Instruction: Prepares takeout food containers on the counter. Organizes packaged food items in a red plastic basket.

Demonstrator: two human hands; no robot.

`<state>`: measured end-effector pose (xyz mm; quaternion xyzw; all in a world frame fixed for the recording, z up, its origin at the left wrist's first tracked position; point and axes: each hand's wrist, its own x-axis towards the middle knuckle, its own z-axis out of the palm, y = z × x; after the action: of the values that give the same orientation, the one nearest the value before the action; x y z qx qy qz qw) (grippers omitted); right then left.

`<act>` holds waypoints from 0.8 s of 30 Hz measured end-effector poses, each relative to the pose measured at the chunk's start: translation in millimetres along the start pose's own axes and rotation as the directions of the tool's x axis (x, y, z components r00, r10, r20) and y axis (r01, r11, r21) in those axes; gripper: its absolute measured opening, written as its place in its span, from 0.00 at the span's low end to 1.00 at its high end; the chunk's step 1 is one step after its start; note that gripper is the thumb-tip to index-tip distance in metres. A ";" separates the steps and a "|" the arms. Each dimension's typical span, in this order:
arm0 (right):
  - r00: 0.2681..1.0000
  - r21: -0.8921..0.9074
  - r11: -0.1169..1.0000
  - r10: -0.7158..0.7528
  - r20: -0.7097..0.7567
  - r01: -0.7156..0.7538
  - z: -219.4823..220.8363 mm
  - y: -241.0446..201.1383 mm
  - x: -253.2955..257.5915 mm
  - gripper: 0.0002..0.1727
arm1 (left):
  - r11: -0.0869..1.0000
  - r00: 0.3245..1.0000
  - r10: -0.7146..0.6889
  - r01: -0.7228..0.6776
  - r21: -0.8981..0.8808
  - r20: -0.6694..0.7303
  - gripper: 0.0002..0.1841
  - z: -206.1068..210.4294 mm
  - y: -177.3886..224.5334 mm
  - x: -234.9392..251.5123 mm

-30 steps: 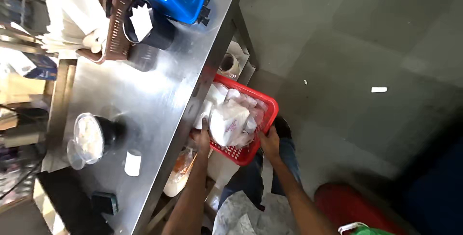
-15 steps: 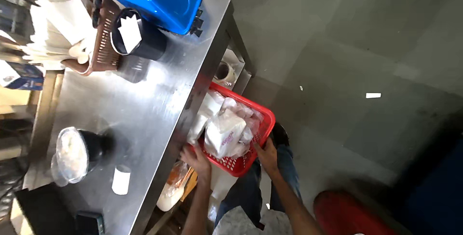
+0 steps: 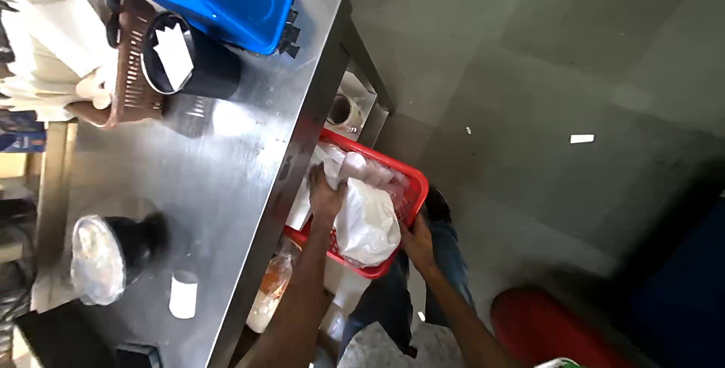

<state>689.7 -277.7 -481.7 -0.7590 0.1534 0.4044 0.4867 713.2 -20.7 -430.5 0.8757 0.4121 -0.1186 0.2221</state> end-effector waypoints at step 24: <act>0.999 0.016 0.999 -0.044 -0.024 0.044 7.7 -12.8 -1.7 0.23 | 0.932 0.940 -0.287 0.318 -0.172 0.183 0.21 -25.6 40.8 81.4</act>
<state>693.1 -265.2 -474.0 -0.7628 0.1458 0.3832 0.5000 796.9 23.3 -428.1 0.7629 0.5337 -0.1773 0.3191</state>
